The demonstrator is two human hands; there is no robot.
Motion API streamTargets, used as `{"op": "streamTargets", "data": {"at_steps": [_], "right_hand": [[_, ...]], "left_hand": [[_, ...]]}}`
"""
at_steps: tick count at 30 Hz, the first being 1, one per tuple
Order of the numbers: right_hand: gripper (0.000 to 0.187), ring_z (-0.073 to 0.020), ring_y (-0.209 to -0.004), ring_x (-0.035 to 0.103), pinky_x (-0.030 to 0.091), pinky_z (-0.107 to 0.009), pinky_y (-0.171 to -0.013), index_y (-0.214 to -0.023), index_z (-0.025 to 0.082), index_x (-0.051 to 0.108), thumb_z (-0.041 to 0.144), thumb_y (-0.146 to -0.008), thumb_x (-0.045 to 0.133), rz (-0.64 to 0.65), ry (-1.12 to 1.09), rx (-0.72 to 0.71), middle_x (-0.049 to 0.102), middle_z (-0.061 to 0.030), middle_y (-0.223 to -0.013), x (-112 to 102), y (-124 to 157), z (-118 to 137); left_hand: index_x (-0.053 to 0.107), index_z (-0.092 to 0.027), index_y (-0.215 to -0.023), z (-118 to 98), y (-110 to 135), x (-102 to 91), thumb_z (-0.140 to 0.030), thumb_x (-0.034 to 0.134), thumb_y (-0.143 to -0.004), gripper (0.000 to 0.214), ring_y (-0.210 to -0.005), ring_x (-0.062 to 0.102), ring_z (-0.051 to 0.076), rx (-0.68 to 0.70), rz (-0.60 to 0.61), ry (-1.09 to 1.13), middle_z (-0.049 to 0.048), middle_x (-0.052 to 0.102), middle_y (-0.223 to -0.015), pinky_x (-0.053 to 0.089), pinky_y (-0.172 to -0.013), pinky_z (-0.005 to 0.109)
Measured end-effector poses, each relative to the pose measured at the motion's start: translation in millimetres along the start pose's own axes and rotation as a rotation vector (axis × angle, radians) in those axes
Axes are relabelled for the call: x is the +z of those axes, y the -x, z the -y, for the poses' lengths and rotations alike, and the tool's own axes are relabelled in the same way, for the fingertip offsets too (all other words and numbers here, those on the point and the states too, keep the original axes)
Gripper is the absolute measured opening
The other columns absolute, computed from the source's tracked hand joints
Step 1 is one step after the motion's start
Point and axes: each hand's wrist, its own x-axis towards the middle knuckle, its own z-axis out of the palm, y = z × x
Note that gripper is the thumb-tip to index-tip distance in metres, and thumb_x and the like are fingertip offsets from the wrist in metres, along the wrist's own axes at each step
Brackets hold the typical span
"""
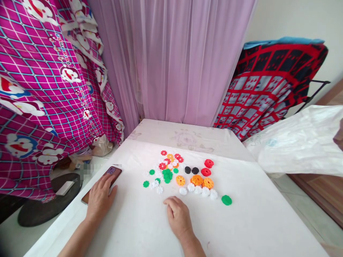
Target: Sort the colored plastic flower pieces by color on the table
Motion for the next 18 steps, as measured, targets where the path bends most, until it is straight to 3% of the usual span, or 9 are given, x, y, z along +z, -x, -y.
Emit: {"op": "streamTargets", "data": {"at_steps": [5, 11, 14, 18], "right_hand": [[0.031, -0.0157, -0.080, 0.066, 0.051, -0.025, -0.073, -0.082, 0.023, 0.067, 0.008, -0.079, 0.040, -0.016, 0.004, -0.020, 0.070, -0.0016, -0.082, 0.6, 0.4, -0.9], [0.032, -0.0151, -0.079, 0.066, 0.051, -0.024, -0.073, -0.082, 0.023, 0.067, 0.007, -0.078, 0.040, -0.034, 0.007, -0.048, 0.070, -0.0015, -0.081, 1.8, 0.6, -2.7], [0.032, -0.0151, -0.080, 0.066, 0.051, -0.024, -0.074, -0.083, 0.023, 0.067, 0.007, -0.079, 0.040, -0.032, 0.010, -0.052, 0.070, -0.0016, -0.082, 2.2, 1.0, -3.0], [0.032, -0.0150, -0.080, 0.066, 0.051, -0.025, -0.074, -0.084, 0.022, 0.067, 0.007, -0.080, 0.039, -0.022, 0.017, -0.057, 0.070, -0.0016, -0.083, 2.0, 1.1, -3.7]], "left_hand": [[0.047, -0.011, -0.133, 26.5, 11.6, -23.1, -0.052, 0.042, -0.086, 0.062, -0.126, 0.046, 0.037, -0.204, 0.164, -0.243, 0.0206, 0.051, -0.137, 0.033, -0.103, 0.053], [0.045, -0.010, -0.135, 33.6, 15.5, -30.6, -0.054, 0.041, -0.086, 0.066, -0.114, 0.055, 0.034, -0.266, 0.311, -0.219, 0.0198, 0.058, -0.127, 0.041, -0.096, 0.046], [0.048, -0.013, -0.134, 29.6, 11.5, -33.9, -0.048, 0.048, -0.084, 0.062, -0.103, 0.058, 0.033, -0.252, 0.262, -0.189, 0.0174, 0.060, -0.122, 0.046, -0.088, 0.043], [0.056, -0.017, -0.128, 16.9, 13.4, -40.7, -0.036, 0.049, -0.087, 0.046, -0.099, 0.057, 0.032, -0.085, 0.023, -0.207, 0.0169, 0.057, -0.119, 0.046, -0.088, 0.045]]}}
